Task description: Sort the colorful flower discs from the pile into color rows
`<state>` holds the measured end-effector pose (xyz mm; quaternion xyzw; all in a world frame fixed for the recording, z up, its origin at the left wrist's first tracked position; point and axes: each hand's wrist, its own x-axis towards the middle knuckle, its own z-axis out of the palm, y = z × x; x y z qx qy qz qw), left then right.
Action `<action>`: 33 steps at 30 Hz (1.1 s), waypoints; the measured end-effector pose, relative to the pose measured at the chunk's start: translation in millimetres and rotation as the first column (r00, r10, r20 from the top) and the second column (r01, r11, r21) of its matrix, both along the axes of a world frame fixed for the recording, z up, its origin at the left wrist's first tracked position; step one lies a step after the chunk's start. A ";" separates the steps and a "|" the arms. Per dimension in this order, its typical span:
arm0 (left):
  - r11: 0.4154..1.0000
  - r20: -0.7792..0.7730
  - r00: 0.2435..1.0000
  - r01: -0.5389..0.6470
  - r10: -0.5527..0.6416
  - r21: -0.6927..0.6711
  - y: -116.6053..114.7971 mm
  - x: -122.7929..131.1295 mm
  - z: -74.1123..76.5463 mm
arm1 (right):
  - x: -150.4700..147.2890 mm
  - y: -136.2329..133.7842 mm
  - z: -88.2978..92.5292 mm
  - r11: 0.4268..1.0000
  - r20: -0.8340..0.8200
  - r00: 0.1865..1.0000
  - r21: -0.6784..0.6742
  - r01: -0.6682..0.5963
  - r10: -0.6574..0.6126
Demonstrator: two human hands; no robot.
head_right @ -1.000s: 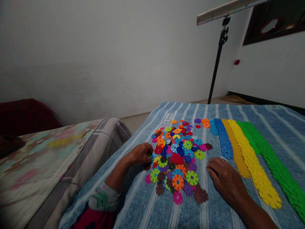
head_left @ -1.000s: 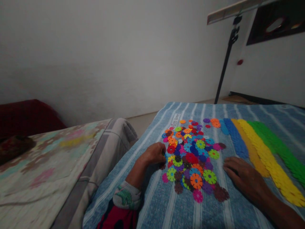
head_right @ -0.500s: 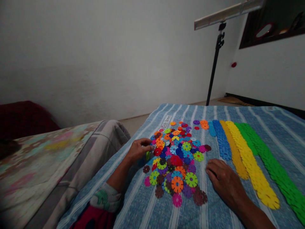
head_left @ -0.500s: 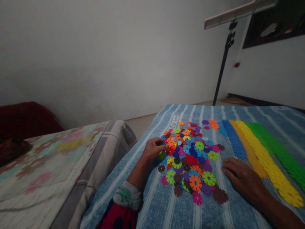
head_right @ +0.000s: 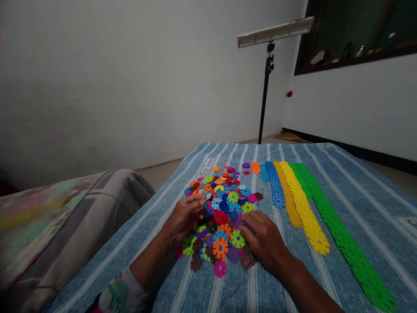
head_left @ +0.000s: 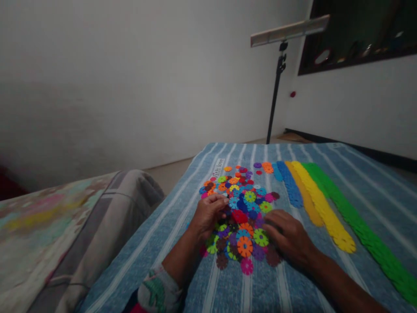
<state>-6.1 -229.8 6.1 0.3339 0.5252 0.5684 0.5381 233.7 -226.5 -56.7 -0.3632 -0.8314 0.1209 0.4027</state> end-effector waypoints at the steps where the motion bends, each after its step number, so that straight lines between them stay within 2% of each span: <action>1: 1.000 0.014 0.999 0.029 -0.029 -0.004 -1.0 7.1 -0.2 | -7.5 -2.7 5.4 1.000 -0.008 1.000 0.000 -0.001 0.001; 6: 0.991 0.016 0.991 0.131 -0.131 -0.022 -6.9 30.9 -2.8 | -39.3 -11.2 23.1 0.997 -0.024 0.999 0.072 -0.028 0.029; 10: 0.986 -0.003 0.986 0.164 -0.164 -0.042 -11.0 37.8 -3.1 | -42.3 -7.4 26.1 0.995 0.019 1.000 0.098 -0.012 0.010; 14: 0.988 -0.090 0.984 0.149 -0.152 -0.040 -8.7 29.6 3.1 | -3.3 13.8 38.5 0.999 0.049 0.999 0.049 0.020 -0.022; 16: 0.997 -0.203 0.976 0.078 -0.078 -0.004 -1.0 12.3 7.0 | 28.1 30.1 46.6 0.989 0.233 0.962 0.003 0.146 -0.143; 17: 1.000 -0.270 0.963 0.019 -0.011 0.024 4.2 -0.3 8.3 | 43.9 37.9 49.5 0.969 0.369 0.902 -0.012 0.245 -0.224; 18: 0.996 -0.330 0.941 -0.065 0.082 0.060 10.0 -14.9 8.9 | 58.5 44.7 51.2 0.953 0.418 0.867 -0.014 0.303 -0.270; 20: 0.964 -0.426 0.865 -0.244 0.264 0.103 21.8 -47.3 7.0 | 80.9 54.0 50.3 0.927 0.481 0.814 -0.011 0.375 -0.324; 21: 0.939 -0.487 0.805 -0.322 0.340 0.123 27.0 -63.3 4.6 | 88.0 56.4 48.0 0.916 0.509 0.790 -0.009 0.401 -0.341; 23: 0.902 -0.653 0.648 -0.411 0.393 0.134 35.0 -90.8 -2.2 | 94.3 57.8 41.4 0.898 0.559 0.744 0.000 0.441 -0.366; 24: 0.889 -0.728 0.561 -0.434 0.394 0.147 37.6 -101.1 -6.0 | 94.5 57.6 37.9 0.889 0.580 0.723 0.006 0.457 -0.376; 27: 0.893 -0.852 0.418 -0.435 0.315 0.117 42.1 -117.8 -16.3 | 89.9 56.7 29.7 0.868 0.624 0.670 0.030 0.495 -0.403; 31: 0.914 -0.927 0.298 -0.393 0.227 0.097 47.6 -122.4 -26.4 | 84.6 57.4 24.2 0.848 0.645 0.628 0.061 0.526 -0.436; 33: 0.932 -0.947 0.268 -0.357 0.175 0.071 50.3 -123.9 -30.1 | 84.3 57.4 21.4 0.844 0.642 0.623 0.074 0.531 -0.448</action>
